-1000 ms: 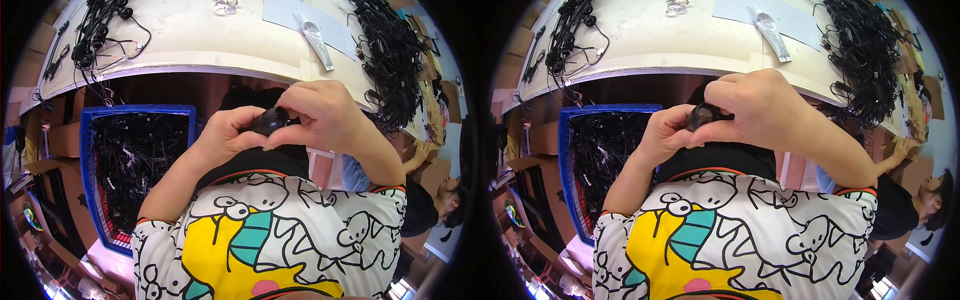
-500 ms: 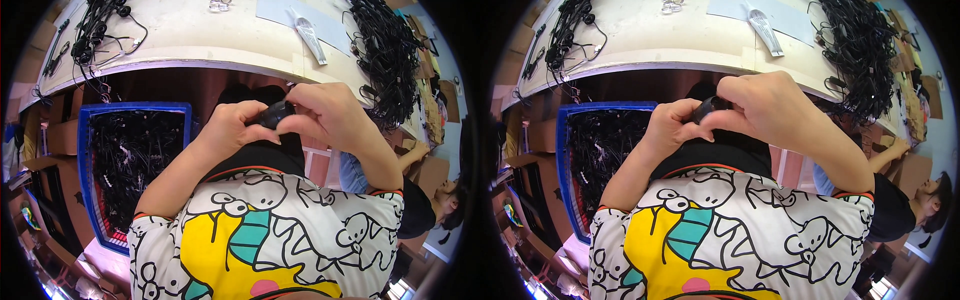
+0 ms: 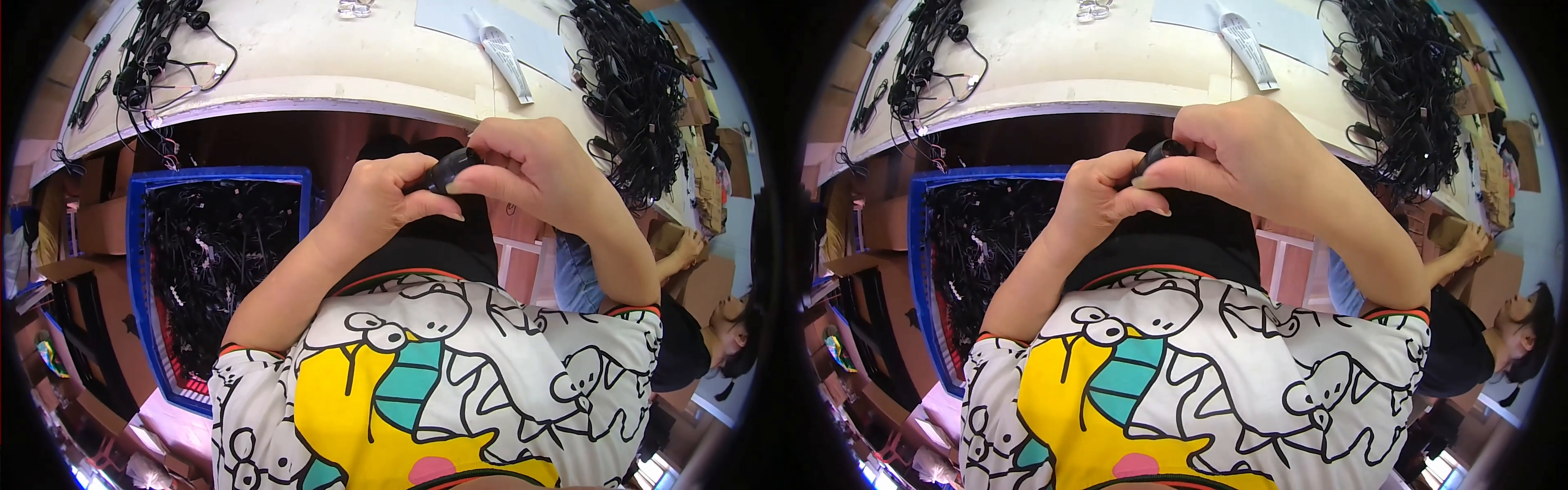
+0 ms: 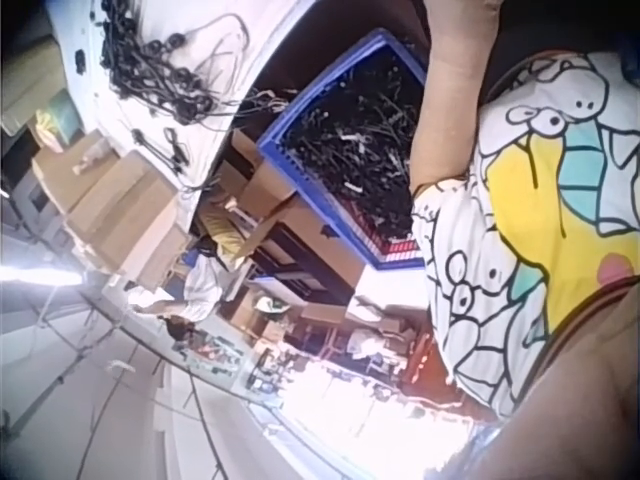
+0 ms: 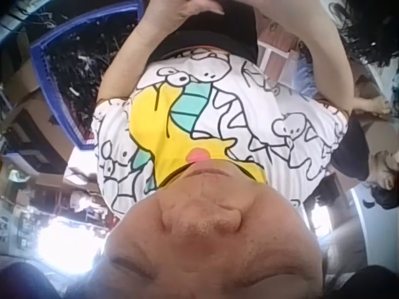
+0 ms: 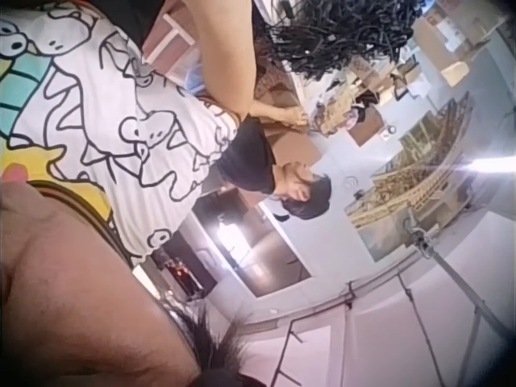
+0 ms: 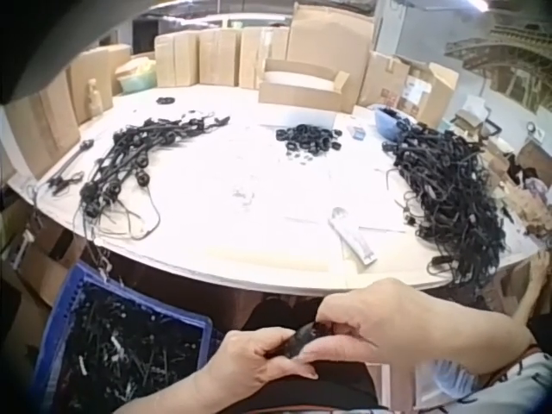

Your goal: The person assembles small electronic components and plastic housings by hand, joining them with adhesive from a glue tube.

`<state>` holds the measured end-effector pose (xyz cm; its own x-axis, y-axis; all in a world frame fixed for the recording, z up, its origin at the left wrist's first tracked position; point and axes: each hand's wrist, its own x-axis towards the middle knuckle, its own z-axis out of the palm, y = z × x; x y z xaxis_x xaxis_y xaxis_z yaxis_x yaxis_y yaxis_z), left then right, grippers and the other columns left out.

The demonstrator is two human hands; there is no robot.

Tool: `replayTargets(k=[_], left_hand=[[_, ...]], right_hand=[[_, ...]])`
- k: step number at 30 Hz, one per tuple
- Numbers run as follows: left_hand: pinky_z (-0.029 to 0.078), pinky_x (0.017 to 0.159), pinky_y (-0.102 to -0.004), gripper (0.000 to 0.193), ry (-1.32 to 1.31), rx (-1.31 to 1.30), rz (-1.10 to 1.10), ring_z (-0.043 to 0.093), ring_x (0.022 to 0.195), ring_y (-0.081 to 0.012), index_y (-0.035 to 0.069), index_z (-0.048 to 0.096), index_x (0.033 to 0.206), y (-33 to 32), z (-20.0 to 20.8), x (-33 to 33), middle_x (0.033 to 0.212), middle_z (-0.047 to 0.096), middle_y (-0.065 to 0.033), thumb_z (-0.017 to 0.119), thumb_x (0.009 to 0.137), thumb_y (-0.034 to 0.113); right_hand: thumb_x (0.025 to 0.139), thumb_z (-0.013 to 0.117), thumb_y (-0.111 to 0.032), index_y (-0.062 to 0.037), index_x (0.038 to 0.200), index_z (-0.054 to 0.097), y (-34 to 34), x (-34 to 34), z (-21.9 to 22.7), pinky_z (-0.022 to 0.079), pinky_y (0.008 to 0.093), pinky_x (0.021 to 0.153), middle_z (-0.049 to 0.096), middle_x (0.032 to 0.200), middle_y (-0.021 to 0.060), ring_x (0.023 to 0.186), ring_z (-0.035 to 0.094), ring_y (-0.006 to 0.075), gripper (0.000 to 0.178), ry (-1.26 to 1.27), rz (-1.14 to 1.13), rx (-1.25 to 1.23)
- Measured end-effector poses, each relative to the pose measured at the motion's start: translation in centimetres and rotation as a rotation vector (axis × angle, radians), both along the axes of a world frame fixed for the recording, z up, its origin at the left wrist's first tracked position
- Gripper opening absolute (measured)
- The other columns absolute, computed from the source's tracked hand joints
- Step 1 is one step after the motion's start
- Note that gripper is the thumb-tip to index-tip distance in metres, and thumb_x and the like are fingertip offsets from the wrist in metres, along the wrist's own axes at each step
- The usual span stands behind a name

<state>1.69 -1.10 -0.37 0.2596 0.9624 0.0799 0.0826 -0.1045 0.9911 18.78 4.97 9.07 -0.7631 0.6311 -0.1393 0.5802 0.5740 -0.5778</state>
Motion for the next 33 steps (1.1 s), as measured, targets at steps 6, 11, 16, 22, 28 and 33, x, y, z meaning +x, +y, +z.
replayTargets(k=[6,11,16,22,28,33], left_hand=[[0.044,0.057,-0.0241,0.029,0.007,-0.018,0.0,0.054,0.059,-0.0121,0.0,0.06,0.085,0.2,-0.1,0.1,0.069,0.06,-0.0096,0.073,0.065,0.017],[0.044,0.055,-0.0246,0.03,0.05,0.093,0.032,0.054,0.056,-0.0155,0.001,0.06,0.084,-0.4,0.1,0.5,0.068,0.059,-0.0103,0.073,0.064,0.019],[0.044,0.055,-0.0248,0.03,0.047,0.091,0.082,0.053,0.056,-0.0166,0.001,0.059,0.081,-0.5,-0.3,0.4,0.068,0.059,-0.0098,0.074,0.063,0.02],[0.039,0.052,-0.0187,0.026,-0.046,0.051,0.25,0.046,0.056,-0.0056,0.001,0.06,0.089,-1.2,0.1,-1.6,0.065,0.054,0.0001,0.069,0.071,0.017],[0.028,0.05,-0.0194,0.045,-0.847,-0.102,0.167,0.032,0.056,-0.0079,0.0,0.029,0.127,0.8,-1.6,-5.0,0.07,0.038,0.001,0.043,0.09,0.022],[0.034,0.061,-0.024,0.038,-1.021,-0.103,0.208,0.038,0.067,-0.0104,0.009,0.032,0.127,1.8,-1.4,-5.8,0.084,0.044,-0.0017,0.042,0.09,0.011]], right_hand=[[0.068,0.069,-0.013,-0.0014,0.093,0.057,0.3,0.1,-0.1,0.041,0.0223,0.051,0.055,0.064,0.0067,0.053,0.05,0.0129,0.03,0.077,0.052,0.016],[0.067,0.069,-0.011,-0.0016,0.094,0.058,-0.1,0.0,-0.3,0.042,0.0225,0.051,0.057,0.068,0.0078,0.054,0.05,0.0129,0.031,0.204,0.142,0.226],[0.07,0.066,-0.012,-0.0007,0.088,0.059,-0.7,-0.2,-1.2,0.039,0.0217,0.047,0.052,0.058,0.0053,0.048,0.047,0.012,0.022,0.228,0.075,0.227],[0.077,0.06,-0.023,-0.0011,0.088,0.058,-1.4,-1.6,-2.7,0.041,0.0265,0.05,0.054,0.062,0.0092,0.054,0.051,0.0162,0.025,0.258,-0.1,-0.155],[0.066,0.052,-0.009,-0.0043,0.109,0.052,-1.5,2.3,-21.2,0.034,0.0421,0.093,0.048,0.115,0.0158,0.11,0.043,0.0302,0.043,-0.242,0.142,0.083],[0.063,0.062,-0.026,-0.0099,0.102,0.057,-0.5,2.4,-27.7,0.026,0.0498,0.095,0.053,0.106,0.0085,0.112,0.04,0.026,0.042,-0.53,0.296,0.227]])
